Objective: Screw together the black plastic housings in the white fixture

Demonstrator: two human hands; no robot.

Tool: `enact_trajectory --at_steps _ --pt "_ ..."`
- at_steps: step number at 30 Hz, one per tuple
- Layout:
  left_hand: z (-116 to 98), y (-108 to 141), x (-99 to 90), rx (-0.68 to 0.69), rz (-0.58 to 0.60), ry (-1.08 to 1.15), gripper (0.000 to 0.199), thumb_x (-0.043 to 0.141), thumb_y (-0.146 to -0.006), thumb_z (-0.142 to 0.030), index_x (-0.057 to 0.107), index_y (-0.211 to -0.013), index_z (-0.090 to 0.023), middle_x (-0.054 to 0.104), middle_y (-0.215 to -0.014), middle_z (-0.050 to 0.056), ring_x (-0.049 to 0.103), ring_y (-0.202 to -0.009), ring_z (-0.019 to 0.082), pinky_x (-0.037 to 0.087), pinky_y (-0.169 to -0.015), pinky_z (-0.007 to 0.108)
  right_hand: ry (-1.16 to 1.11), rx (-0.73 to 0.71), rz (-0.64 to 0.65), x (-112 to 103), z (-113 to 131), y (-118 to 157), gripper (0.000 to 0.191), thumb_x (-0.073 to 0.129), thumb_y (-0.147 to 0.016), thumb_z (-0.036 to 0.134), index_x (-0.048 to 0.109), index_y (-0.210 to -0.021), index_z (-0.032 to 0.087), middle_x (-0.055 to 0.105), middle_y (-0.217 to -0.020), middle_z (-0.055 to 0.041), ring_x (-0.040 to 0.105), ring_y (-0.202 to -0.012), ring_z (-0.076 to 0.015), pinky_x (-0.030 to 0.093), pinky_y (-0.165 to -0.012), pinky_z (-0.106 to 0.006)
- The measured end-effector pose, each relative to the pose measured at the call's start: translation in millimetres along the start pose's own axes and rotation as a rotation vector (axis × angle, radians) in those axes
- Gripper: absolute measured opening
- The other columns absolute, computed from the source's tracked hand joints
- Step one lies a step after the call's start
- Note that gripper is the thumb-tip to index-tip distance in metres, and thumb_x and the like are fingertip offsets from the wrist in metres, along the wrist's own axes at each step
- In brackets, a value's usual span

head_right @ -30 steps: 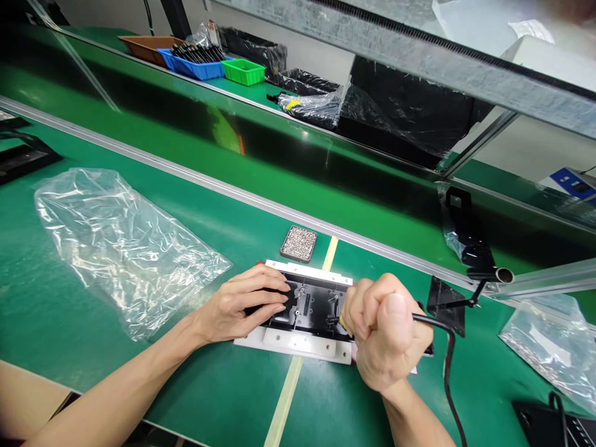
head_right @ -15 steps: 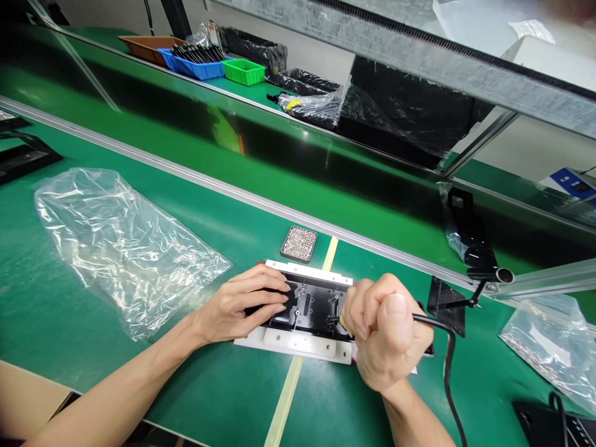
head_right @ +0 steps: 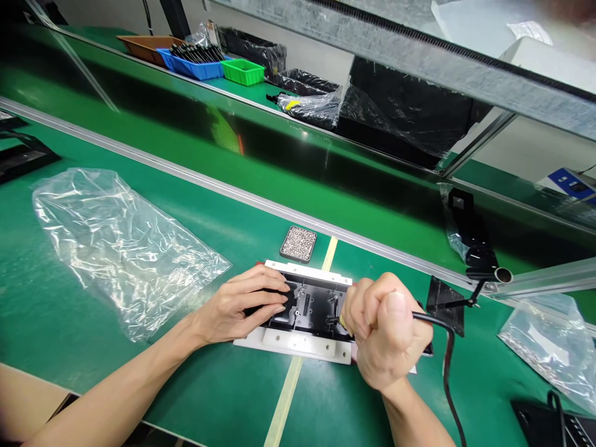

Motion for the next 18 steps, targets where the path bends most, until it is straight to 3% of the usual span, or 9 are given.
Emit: enact_trajectory --at_steps 18 --pt "-0.1 -0.1 -0.3 0.0 0.004 -0.001 0.011 0.068 -0.096 -0.011 0.071 -0.105 -0.014 0.072 -0.106 0.009 0.066 -0.104 0.023 0.059 -0.095 0.045 -0.022 -0.001 -0.001 -3.2 -1.2 1.5 0.044 0.053 -0.094 0.037 0.04 -0.057 0.018 0.029 -0.044 0.0052 0.024 -0.038 -0.0066 0.025 -0.037 -0.017"
Point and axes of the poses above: each hand's wrist, its own y-axis away from the middle knuckle, its own x-axis out of the palm, z = x × y, the point moved 7 cm from there along -y, towards the middle knuckle
